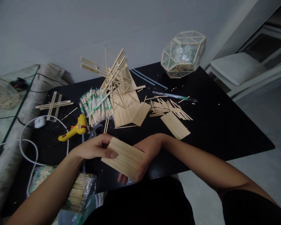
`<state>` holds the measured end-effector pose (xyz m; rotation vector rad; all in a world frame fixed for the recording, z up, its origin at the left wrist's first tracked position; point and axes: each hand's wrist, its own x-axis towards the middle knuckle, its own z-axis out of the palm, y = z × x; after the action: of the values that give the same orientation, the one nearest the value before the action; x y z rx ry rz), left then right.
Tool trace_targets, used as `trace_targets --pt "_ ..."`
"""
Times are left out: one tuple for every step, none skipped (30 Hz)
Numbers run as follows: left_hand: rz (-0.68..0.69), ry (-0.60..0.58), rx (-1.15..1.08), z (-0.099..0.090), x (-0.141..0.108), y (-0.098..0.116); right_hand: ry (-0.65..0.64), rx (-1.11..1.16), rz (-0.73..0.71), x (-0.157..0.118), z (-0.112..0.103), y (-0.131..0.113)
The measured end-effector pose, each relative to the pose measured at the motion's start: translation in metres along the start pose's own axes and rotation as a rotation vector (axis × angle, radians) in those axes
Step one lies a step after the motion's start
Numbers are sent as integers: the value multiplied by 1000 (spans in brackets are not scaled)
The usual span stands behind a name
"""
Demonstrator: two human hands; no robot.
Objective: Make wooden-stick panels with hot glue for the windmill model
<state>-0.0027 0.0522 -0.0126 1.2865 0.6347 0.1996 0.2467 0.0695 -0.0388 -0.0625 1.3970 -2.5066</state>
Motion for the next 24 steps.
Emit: trace_targets --pt "13 70 -19 0 2 0 2 3 -19 1 0 1" --pt "22 141 -33 0 3 0 13 -8 -31 1 0 1" --pt "29 208 -35 1 5 0 32 -26 -40 1 -1 2" --pt "36 269 -28 1 6 0 59 -46 -51 0 -2 2" --pt "43 320 -16 1 7 -1 92 -64 -65 0 -3 3" --pt "49 356 -4 1 8 -2 125 -76 -80 0 -4 3" --pt "54 379 3 1 9 -3 155 -80 -94 0 -5 4" --pt "58 391 3 1 9 -4 179 -76 -105 0 -6 5" --pt "60 394 -2 1 9 -5 192 -68 -114 1 -7 5" --pt "63 390 -13 1 10 -6 198 -55 -123 1 -8 6" --pt "66 383 -23 2 9 -6 197 -40 -129 2 -9 7" --pt "70 375 -31 2 9 -6 193 -28 -133 2 -9 7" --pt "76 368 -35 2 9 -5 190 -18 -134 2 -9 8" --pt "83 364 -37 3 9 -4 191 -11 -133 3 -9 8" --pt "90 361 -36 3 9 -3 196 -6 -131 3 -9 9" --pt "96 358 -32 3 8 -2 202 0 -130 3 -9 9" --pt "102 356 -29 3 8 -1 207 4 -128 3 -10 10" --pt "109 353 -26 3 8 -1 212 9 -125 3 -10 11" --pt "115 352 -23 3 8 0 212 13 -123 4 -11 12" --pt "120 352 -20 2 7 -1 208 18 -121 4 -11 13" --pt "124 353 -16 2 7 -1 204 23 -122 4 -12 15" --pt "128 355 -11 2 7 -2 202 29 -123 5 -13 16" --pt "131 356 -5 1 6 -2 205 35 -128 5 -14 18" --pt "136 354 2 1 6 -3 212 39 -133 5 -15 19"
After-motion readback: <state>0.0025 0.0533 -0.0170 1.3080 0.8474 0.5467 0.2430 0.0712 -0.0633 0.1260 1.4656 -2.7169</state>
